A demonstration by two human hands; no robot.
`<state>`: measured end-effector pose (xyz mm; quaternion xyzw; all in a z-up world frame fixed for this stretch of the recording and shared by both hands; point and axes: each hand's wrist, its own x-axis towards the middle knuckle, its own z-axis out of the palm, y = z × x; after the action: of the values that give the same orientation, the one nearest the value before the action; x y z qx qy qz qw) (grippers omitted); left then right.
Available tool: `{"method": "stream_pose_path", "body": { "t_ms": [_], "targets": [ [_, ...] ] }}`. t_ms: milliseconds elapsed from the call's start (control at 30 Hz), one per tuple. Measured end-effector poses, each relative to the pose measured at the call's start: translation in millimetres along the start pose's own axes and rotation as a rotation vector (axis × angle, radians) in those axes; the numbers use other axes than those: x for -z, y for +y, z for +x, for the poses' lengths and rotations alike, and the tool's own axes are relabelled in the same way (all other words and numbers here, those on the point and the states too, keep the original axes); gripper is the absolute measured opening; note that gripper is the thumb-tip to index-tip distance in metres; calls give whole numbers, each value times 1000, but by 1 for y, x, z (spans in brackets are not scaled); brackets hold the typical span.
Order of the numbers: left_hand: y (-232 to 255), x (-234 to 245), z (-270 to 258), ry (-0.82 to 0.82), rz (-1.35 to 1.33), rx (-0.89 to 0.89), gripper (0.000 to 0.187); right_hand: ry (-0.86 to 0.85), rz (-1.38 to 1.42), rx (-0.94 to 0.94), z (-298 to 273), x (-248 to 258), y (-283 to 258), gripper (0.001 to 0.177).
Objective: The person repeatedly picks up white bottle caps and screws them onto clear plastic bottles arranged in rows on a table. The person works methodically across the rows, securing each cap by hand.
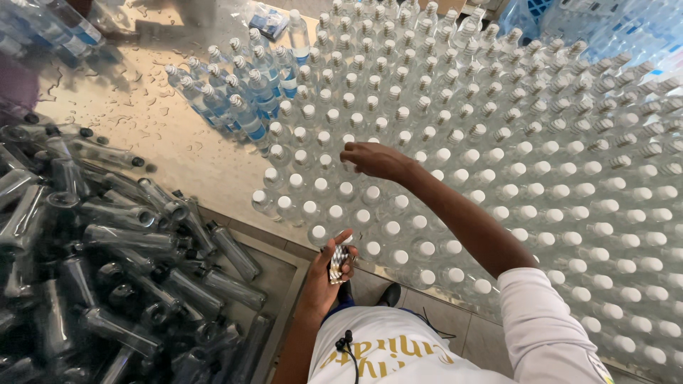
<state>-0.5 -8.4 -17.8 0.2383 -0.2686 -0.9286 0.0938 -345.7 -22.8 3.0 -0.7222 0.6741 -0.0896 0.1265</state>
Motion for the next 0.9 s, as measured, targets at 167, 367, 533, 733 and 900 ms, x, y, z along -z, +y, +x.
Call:
{"method": "stream_pose_path", "body": {
  "t_ms": [167, 367, 533, 733, 900],
  "targets": [
    [6, 4, -3, -12, -32, 12, 73, -64, -30, -44, 5, -5, 0, 48],
    [6, 10, -3, -38, -39, 10, 73, -33, -115, -35, -2, -2, -14, 57],
    [12, 5, 2, -57, -38, 2, 70, 154, -92, -37, -42, 50, -103, 38],
    [-20, 22, 28, -86, 25, 42, 69, 52, 623, -75, -100, 37, -170, 33],
    [-33, 1, 32, -124, 108, 84, 55, 273, 857, -268, -138, 30, -172, 22]
  ]
}}
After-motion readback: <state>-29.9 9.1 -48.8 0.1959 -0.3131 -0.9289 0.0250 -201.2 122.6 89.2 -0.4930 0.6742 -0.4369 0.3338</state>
